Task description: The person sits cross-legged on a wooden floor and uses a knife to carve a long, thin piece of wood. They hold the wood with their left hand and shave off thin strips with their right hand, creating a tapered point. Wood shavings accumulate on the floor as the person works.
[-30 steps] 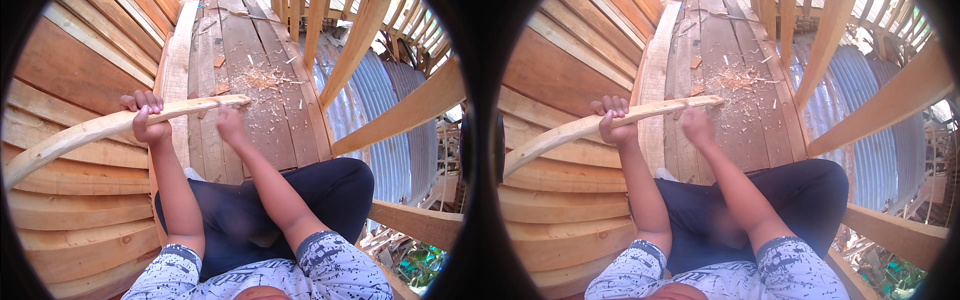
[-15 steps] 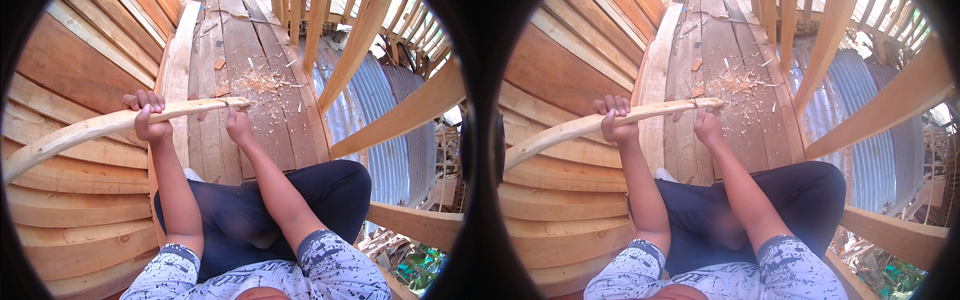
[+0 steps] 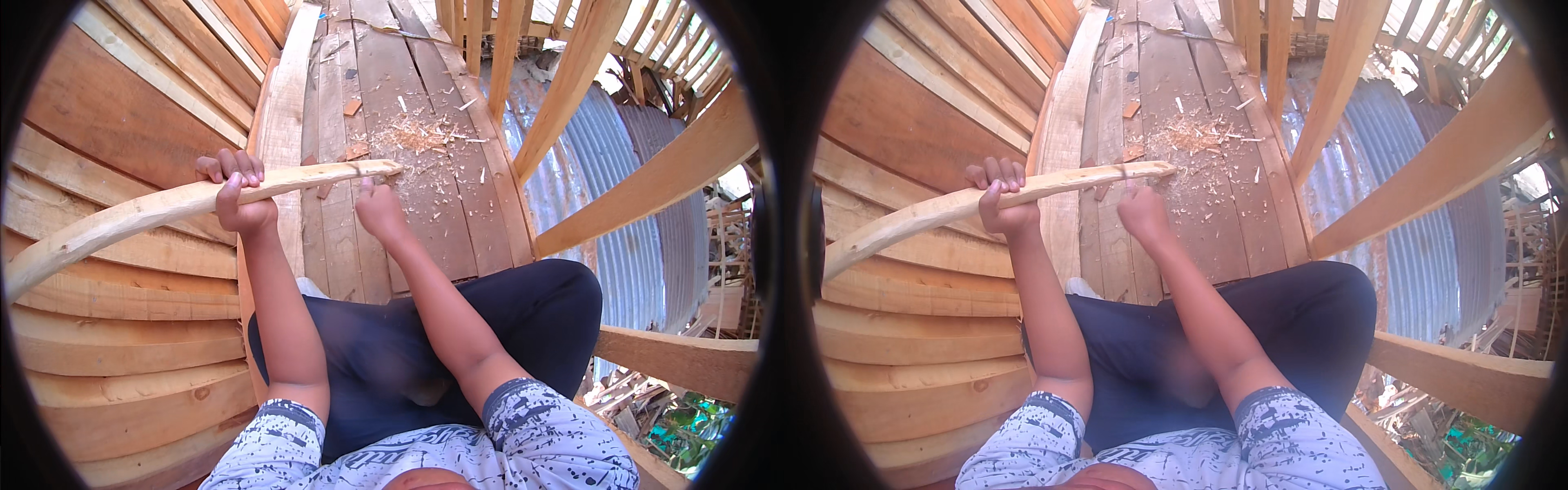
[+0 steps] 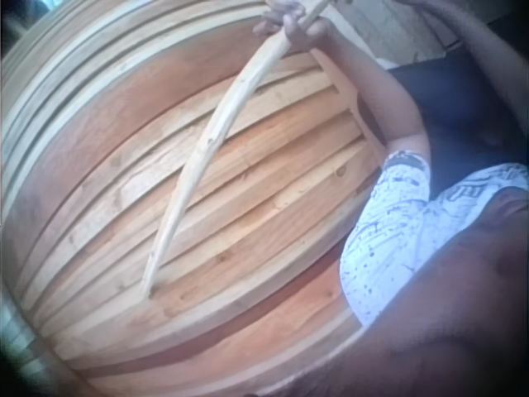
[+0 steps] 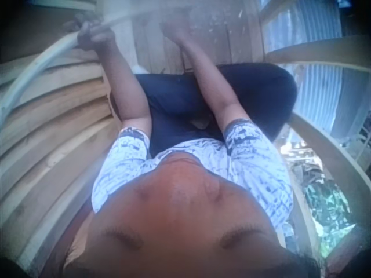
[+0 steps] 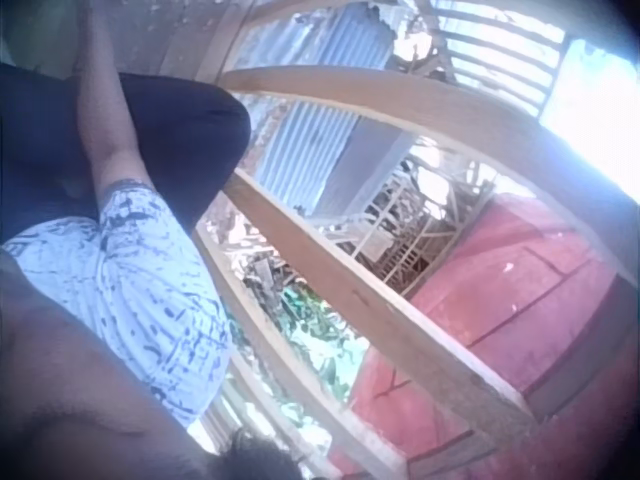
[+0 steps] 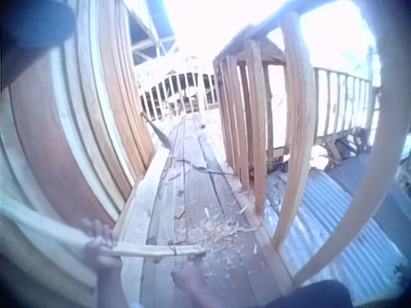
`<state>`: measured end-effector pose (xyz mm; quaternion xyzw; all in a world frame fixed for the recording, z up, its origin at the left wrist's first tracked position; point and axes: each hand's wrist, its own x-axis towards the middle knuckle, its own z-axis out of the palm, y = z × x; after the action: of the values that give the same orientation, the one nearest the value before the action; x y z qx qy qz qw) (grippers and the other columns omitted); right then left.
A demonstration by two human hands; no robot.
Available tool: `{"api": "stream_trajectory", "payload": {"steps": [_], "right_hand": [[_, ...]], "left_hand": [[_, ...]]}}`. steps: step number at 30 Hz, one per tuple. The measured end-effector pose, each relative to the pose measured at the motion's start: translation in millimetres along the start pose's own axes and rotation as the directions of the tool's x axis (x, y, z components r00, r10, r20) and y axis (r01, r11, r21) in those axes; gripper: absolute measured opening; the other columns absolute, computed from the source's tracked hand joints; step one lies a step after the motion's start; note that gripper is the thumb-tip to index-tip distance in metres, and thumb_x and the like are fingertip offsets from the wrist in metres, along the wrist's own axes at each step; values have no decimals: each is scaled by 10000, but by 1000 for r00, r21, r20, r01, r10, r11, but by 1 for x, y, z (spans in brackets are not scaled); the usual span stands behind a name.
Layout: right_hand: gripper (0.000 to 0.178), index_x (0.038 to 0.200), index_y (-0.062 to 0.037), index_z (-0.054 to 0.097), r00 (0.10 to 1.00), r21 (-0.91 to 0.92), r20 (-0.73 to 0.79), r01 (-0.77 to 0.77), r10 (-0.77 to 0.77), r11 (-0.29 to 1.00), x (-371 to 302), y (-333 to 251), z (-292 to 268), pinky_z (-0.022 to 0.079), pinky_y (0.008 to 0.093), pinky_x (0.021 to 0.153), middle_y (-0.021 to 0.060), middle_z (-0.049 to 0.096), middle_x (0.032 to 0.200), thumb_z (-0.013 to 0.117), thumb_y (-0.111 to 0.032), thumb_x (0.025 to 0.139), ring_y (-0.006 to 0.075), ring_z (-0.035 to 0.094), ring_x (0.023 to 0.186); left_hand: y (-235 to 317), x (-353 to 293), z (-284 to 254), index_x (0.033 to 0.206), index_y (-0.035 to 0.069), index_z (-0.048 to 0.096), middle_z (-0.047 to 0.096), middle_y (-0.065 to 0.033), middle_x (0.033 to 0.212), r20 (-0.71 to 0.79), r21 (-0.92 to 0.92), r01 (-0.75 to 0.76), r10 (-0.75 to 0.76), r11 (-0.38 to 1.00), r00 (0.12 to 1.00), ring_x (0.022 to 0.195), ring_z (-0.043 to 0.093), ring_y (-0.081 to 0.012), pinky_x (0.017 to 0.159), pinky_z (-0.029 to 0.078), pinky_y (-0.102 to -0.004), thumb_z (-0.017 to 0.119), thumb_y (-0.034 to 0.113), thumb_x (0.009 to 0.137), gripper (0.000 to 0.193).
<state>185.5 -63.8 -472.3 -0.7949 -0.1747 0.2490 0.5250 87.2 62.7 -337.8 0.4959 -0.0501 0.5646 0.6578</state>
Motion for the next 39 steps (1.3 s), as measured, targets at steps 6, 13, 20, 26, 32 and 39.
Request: {"api": "stream_trajectory", "payload": {"steps": [6, 13, 20, 26, 32, 39], "right_hand": [[561, 828, 75, 685, 972, 35, 52, 225, -227, 974, -28, -44, 5, 498, 557, 784, 326, 662, 839, 391, -358, 1027, 487, 659, 850], [557, 785, 64, 658, 995, -110, 21, 101, -99, 989, 2, 0, -2, 473, 568, 726, 327, 644, 792, 379, -347, 1036, 488, 641, 773], [556, 832, 52, 690, 964, -110, 20, 267, -267, 957, -9, -13, 1, 495, 559, 824, 320, 664, 844, 382, -369, 1024, 493, 649, 895], [541, 862, 42, 696, 997, -59, 10, 73, -73, 996, -13, -12, 8, 505, 548, 801, 307, 670, 818, 379, -365, 1026, 494, 654, 868], [560, 915, 86, 695, 973, -58, 78, 223, -218, 973, -14, -25, -1, 496, 542, 840, 340, 662, 854, 367, -354, 1026, 496, 650, 906], [573, 901, 73, 692, 996, -30, 80, 50, -48, 998, -20, -31, 9, 487, 557, 862, 341, 661, 869, 364, -379, 1027, 493, 648, 923]], "left_hand": [[1, 0, -3, 832, 164, 343, 362, 10, 642, 21, -6, 2, -2, 1000, 1000, 547, 406, -96, 564, 405, -231, 577, 69, 689, 290], [0, -1, -1, 832, 162, 347, 367, 4, 642, 24, 2, -4, 4, 1000, 1000, 551, 403, -100, 564, 400, -235, 569, 63, 689, 282], [2, -2, -1, 843, 158, 344, 368, 1, 642, 17, 14, -7, 7, 1000, 1000, 553, 397, -100, 574, 401, -237, 558, 60, 702, 274], [4, 0, 1, 810, 172, 351, 344, 19, 638, 17, 26, -13, 12, 1000, 1000, 549, 400, -100, 570, 386, -236, 572, 72, 693, 269], [-1, -2, -2, 836, 156, 345, 364, 8, 638, -17, -5, -12, 12, 1000, 1000, 531, 396, -100, 546, 392, -240, 588, 58, 690, 299], [3, -1, -3, 842, 154, 343, 341, 13, 641, -12, 18, -18, 18, 1000, 1000, 530, 387, -97, 553, 393, -245, 582, 67, 691, 295]]}}
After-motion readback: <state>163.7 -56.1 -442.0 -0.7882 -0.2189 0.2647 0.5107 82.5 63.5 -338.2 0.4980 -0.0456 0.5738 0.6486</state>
